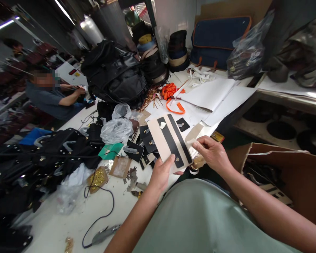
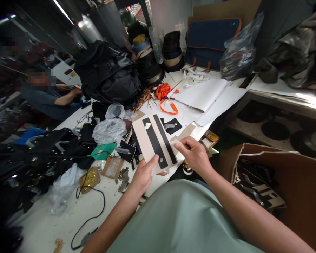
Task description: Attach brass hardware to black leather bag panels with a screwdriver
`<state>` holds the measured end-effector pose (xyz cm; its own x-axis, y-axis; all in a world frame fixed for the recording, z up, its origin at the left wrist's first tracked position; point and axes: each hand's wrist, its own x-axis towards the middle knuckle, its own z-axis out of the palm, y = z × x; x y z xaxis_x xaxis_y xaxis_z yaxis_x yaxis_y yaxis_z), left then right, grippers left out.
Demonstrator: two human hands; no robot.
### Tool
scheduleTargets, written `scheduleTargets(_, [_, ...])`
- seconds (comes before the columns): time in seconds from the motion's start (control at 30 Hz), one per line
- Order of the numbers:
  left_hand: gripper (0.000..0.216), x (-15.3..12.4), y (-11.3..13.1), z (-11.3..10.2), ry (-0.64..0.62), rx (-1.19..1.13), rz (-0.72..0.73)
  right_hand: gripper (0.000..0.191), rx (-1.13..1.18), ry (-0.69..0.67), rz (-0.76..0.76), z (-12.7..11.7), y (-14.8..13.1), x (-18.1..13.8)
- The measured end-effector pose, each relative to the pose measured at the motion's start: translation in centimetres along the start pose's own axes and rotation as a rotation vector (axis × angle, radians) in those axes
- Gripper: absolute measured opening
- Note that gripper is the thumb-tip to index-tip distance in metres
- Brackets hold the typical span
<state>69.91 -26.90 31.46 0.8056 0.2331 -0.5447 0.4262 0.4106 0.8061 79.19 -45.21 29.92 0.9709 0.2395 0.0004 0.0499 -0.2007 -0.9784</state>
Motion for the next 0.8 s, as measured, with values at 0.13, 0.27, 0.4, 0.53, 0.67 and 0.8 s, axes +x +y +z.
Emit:
scheduleTargets(0.13, [0.060, 0.2, 0.5, 0.2, -0.004, 0.037, 0.077, 0.045, 0.022, -0.218, 0.117, 0.6, -1.1, -1.6])
scheduleTargets(0.27, [0.057, 0.0, 0.3, 1.3, -0.031, 0.041, 0.104, 0.046, -0.013, -0.275, 0.182, 2.2, -0.9, -2.4])
scheduleTargets(0.4, [0.052, -0.3, 0.2, 1.9, -0.045, 0.108, 0.143, 0.045, -0.049, -0.235, 0.246, 2.5, -0.1, -2.5])
scheduleTargets(0.53, [0.053, -0.2, 0.2, 1.8, 0.000, 0.137, 0.188, 0.043, -0.065, -0.320, 0.197, 1.8, -0.6, -2.4])
scheduleTargets(0.67, [0.052, 0.1, 0.0, 1.8, 0.048, 0.119, 0.190, 0.034, -0.161, -0.397, 0.098, 1.1, -1.3, -2.4])
scheduleTargets(0.8, [0.052, 0.4, -0.1, 2.3, 0.078, 0.136, 0.175, 0.039, -0.303, -0.368, 0.062, 1.1, -1.3, -2.3])
